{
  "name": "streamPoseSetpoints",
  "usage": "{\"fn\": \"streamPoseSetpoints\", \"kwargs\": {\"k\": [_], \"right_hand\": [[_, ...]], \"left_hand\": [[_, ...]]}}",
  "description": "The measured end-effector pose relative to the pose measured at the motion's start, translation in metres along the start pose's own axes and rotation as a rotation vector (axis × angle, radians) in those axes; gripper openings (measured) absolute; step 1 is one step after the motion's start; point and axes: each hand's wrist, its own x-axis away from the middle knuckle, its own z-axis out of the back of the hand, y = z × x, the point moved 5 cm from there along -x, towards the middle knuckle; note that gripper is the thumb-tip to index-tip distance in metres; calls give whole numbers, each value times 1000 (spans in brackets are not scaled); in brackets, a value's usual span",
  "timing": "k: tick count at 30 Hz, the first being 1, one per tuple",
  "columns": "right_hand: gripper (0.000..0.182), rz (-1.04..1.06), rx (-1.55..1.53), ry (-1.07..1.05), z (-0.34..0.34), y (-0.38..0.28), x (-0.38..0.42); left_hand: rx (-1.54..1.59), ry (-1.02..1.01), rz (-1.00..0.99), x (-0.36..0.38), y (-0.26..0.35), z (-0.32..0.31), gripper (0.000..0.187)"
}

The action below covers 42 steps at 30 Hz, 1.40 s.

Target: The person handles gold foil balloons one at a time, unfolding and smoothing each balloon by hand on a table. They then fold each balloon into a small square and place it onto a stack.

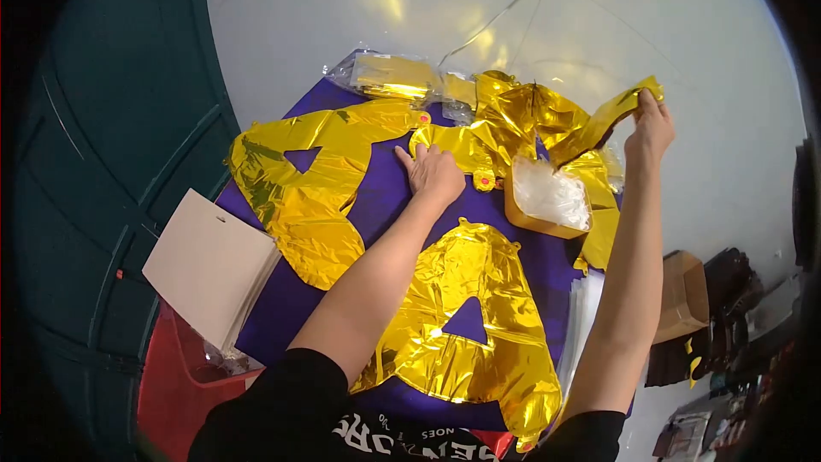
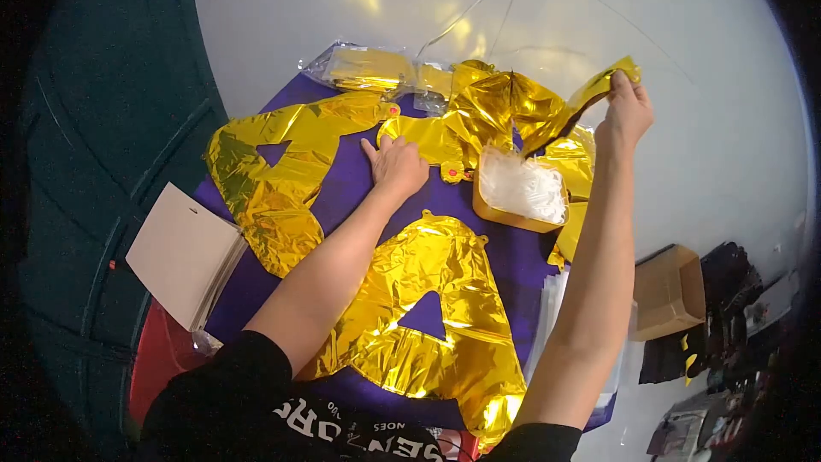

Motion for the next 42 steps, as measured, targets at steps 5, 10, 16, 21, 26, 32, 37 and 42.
{"fn": "streamPoseSetpoints", "kwargs": {"k": [5,10,16,21,26,32,37,42], "right_hand": [[9,-157,-124,-264,-3,-6,22],[12,-202,-161,-381,-19,-36,43],[24,-319,-223,-644,-13,-67,80],[20,-375,-184,-811,7,-97,118],[17,-391,-232,-1003,29,-114,146],[18,-238,-133,-647,71,-138,124],[21,0,-147,-132,226,-148,20],[26,175,-61,-212,286,-155,3]], "left_hand": [[55,-6,127,-6,9,10,30],[365,79,65,-38,48,35,30],[578,-23,89,-73,95,34,49],[586,-249,136,-102,102,-1,68],[614,-107,1,-109,107,10,60],[545,-84,-339,-160,98,-38,24],[1094,68,322,-159,59,-2,22],[1206,153,290,-194,57,3,22]]}}
